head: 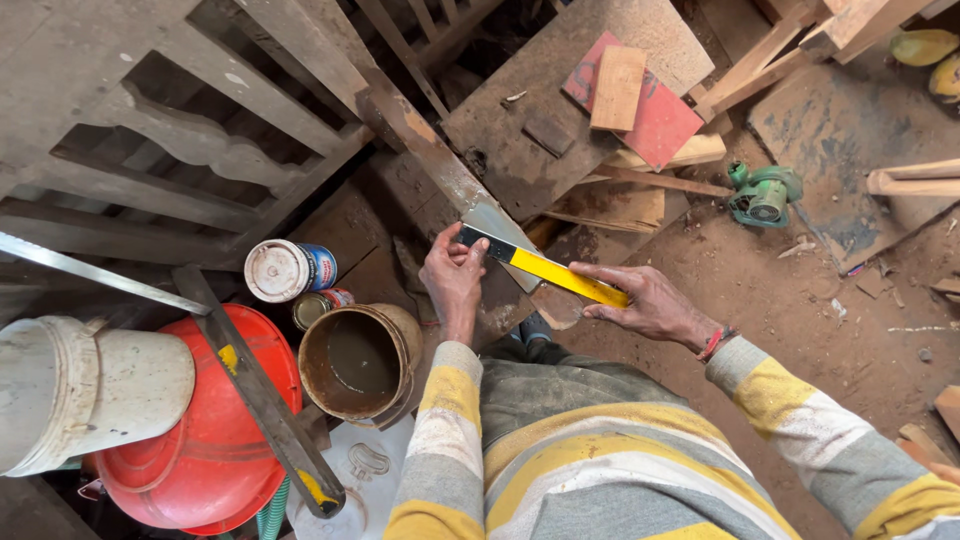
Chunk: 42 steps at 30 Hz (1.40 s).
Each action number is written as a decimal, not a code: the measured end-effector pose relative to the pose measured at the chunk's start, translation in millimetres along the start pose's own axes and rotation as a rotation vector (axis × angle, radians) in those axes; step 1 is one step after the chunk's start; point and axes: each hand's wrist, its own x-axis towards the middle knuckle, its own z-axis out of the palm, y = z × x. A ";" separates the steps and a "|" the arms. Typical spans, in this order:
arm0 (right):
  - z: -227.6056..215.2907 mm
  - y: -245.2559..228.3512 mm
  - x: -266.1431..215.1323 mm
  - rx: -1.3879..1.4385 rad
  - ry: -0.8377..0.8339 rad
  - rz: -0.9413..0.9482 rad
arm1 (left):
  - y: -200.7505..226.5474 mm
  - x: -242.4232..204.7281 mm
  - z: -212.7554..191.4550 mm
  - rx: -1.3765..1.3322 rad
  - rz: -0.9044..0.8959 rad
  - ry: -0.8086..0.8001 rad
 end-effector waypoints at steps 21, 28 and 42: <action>19.3 67.2 -6.7 0.767 -0.234 0.511 | 48.8 36.6 -14.0 0.869 0.771 -0.432; 9.1 39.8 -3.5 0.151 -0.114 0.117 | 57.5 42.5 -10.1 0.867 0.792 -0.510; 3.1 -15.6 -0.6 -0.254 0.032 -0.072 | 48.7 37.7 -7.0 0.784 0.817 -0.539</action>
